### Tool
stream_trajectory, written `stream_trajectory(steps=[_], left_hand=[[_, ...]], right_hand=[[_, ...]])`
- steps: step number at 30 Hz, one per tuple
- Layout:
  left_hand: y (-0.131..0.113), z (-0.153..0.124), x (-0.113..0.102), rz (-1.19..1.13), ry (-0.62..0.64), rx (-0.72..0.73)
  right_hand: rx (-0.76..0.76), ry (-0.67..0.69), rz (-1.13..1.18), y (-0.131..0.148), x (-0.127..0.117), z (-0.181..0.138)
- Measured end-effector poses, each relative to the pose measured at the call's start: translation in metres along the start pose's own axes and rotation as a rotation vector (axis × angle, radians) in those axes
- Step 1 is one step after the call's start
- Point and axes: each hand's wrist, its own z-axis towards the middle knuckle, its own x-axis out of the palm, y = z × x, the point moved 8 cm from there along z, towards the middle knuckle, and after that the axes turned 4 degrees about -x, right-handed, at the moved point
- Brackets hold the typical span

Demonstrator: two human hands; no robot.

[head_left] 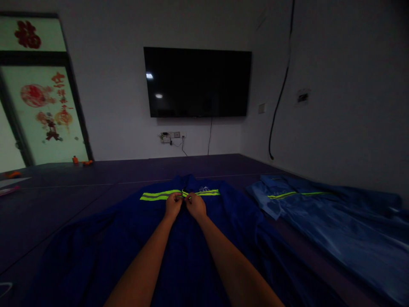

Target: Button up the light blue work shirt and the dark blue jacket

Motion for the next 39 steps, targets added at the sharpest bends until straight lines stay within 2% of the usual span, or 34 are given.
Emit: stream_trajectory(steps=[24,39], left_hand=[[0.013,0.004,0.002,-0.078,-0.006,-0.044],[0.007,0.0,0.001,-0.109,0.004,-0.062]], right_hand=[[0.012,0.03,0.039,-0.004,0.004,0.002],[0.034,0.008,0.013,-0.008,0.005,0.002]])
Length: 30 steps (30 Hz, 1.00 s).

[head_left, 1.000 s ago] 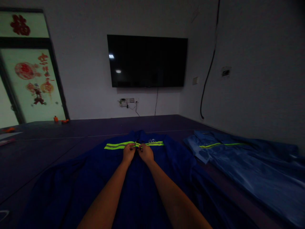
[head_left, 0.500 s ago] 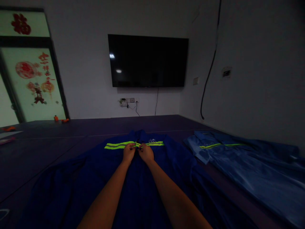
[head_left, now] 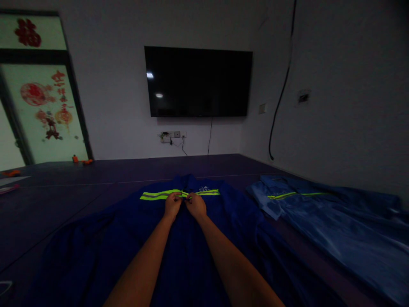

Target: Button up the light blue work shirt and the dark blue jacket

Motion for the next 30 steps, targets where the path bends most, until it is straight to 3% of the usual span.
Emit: stream_trajectory(steps=[17,30], left_hand=[[0.0002,0.0003,0.0033,-0.037,0.044,-0.012],[0.0023,0.0028,0.0051,0.079,0.048,0.026]], right_hand=[[0.031,0.011,-0.012,-0.001,-0.003,-0.0009],[-0.007,0.018,-0.078,0.0032,-0.0011,-0.0016]])
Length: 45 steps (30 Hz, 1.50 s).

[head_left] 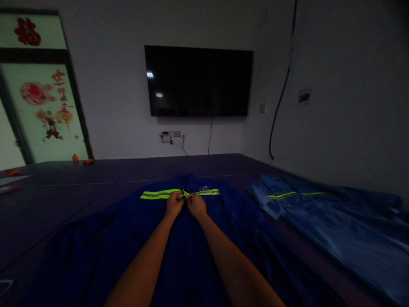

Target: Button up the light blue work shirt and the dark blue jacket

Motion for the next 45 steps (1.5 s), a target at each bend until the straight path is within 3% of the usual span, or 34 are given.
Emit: stream_trajectory(steps=[29,38,45], left_hand=[[-0.003,-0.002,0.002,-0.087,0.017,-0.01],[0.003,-0.015,0.003,-0.208,0.144,-0.179],[-0.005,-0.04,-0.005,-0.092,0.106,-0.148]], right_hand=[[0.007,0.009,0.099,-0.005,0.003,0.005],[-0.139,0.133,0.191,-0.001,0.009,-0.004],[-0.26,0.163,0.168,0.016,0.003,-0.037]])
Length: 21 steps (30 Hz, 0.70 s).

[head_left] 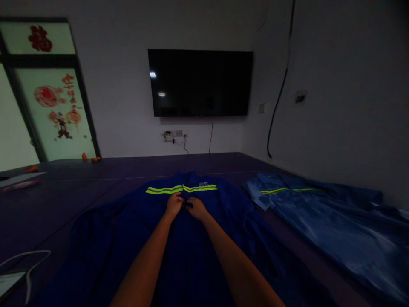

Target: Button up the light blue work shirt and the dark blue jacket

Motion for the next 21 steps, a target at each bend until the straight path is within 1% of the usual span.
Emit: stream_trajectory(steps=[3,9,11,16,17,19,21], left_hand=[[-0.003,-0.015,-0.003,0.065,-0.019,0.018],[-0.007,-0.038,-0.006,0.178,-0.014,0.037],[-0.01,-0.044,-0.006,0.233,-0.011,0.073],[-0.02,-0.059,0.005,0.467,0.071,0.23],[-0.022,-0.062,0.007,0.525,0.069,0.26],[-0.024,-0.067,0.009,0.67,0.021,0.298],[-0.025,-0.069,0.01,0.773,-0.005,0.301]], right_hand=[[0.005,-0.024,-0.009,0.004,-0.002,-0.01],[0.012,-0.076,-0.021,0.007,-0.007,-0.027],[0.012,-0.097,-0.03,0.009,-0.009,-0.031],[-0.015,-0.141,-0.049,0.012,-0.009,-0.033],[-0.025,-0.157,-0.052,0.011,-0.009,-0.033],[-0.045,-0.182,-0.056,0.011,-0.007,-0.031],[-0.076,-0.189,-0.059,0.011,-0.005,-0.03]])
